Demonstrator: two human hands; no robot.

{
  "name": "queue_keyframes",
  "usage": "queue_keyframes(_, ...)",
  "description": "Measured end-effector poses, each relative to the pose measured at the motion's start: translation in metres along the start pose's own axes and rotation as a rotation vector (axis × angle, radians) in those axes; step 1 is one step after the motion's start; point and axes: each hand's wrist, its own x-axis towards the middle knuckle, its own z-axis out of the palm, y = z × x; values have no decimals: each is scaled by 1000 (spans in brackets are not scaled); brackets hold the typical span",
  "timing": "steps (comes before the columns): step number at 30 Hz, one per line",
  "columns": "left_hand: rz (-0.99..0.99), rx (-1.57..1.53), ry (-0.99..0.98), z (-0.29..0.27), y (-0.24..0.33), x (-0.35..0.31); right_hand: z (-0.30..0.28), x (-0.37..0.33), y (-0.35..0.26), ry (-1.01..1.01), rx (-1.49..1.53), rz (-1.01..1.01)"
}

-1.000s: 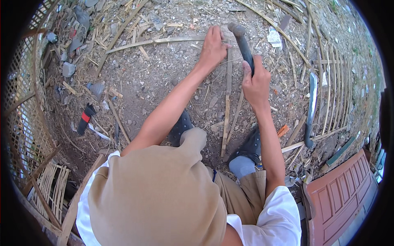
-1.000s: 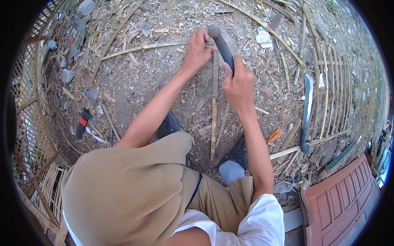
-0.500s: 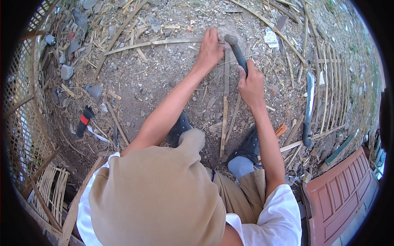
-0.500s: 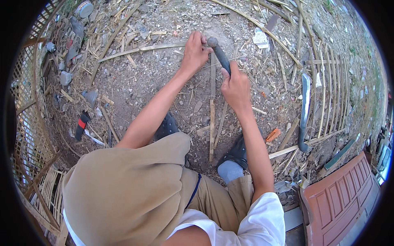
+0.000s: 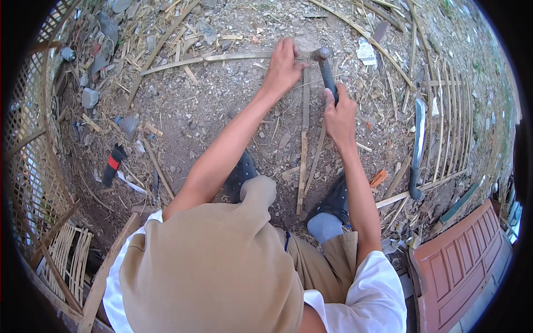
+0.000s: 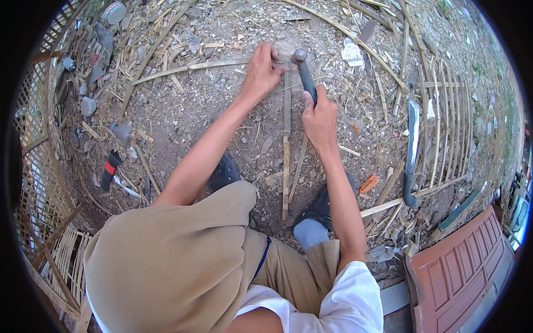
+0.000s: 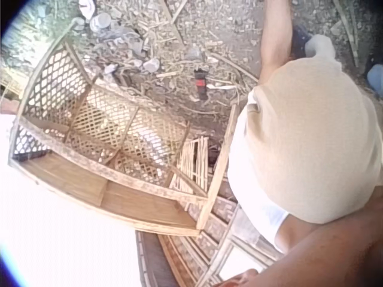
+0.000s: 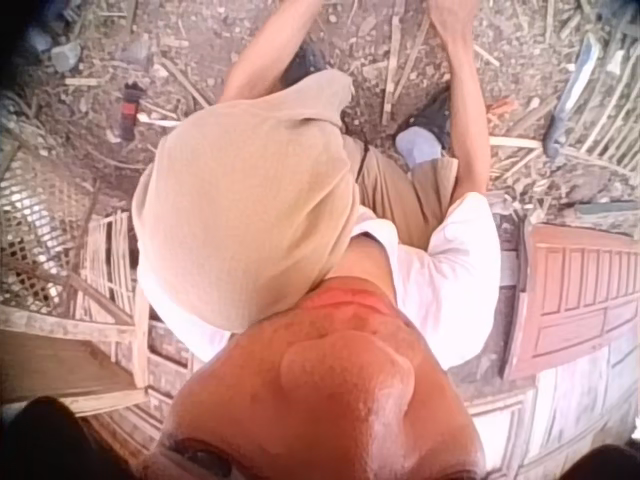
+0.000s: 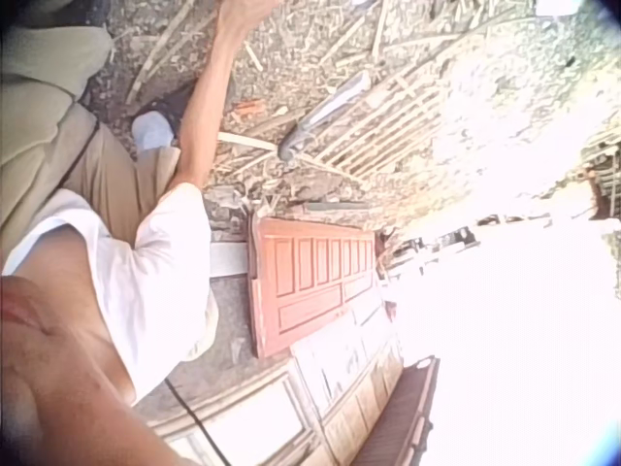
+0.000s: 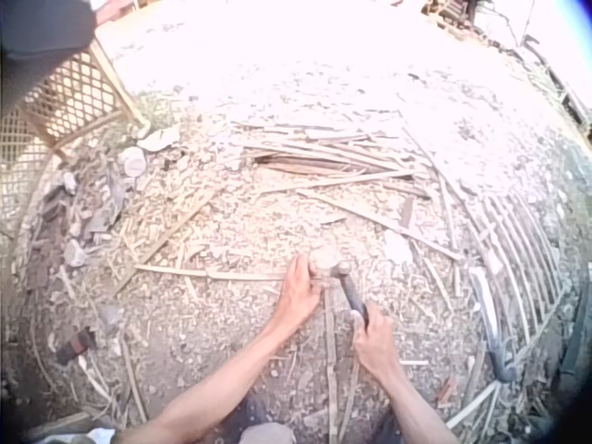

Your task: The person cuts, whittles, and smooths bamboo strips using a large knife, then joins and fastens the wooden strips together using small tacks and a hammer.

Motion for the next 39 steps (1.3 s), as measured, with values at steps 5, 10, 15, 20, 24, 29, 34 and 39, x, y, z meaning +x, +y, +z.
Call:
queue_keyframes(5, 193, 282, -68, -20, 14, 0, -15, -1, 5, 68, -59, -34)
queue_keyframes(10, 261, 503, -275, -36, -1, 17, -21, 0, 34, 67, -241, -106)
queue_keyframes(15, 222, 511, -507, -57, -12, 36, -26, -6, 35, 52, -302, -120)
queue_keyframes(20, 195, 308, -547, -98, 14, 41, -40, -7, 45, -9, -409, -77)
queue_keyframes(24, 99, 60, -598, -132, 34, 38, -45, 1, 11, 189, -434, -407)
queue_keyframes(29, -40, -292, -650, -163, 85, 29, -34, -6, -58, -191, 414, -184)
queue_keyframes(34, -98, -389, -724, -188, 92, 27, -8, -22, -99, -482, 988, 88)
queue_keyframes(39, -75, -483, -619, -187, 108, 17, 4, -35, -113, -291, 811, -22)
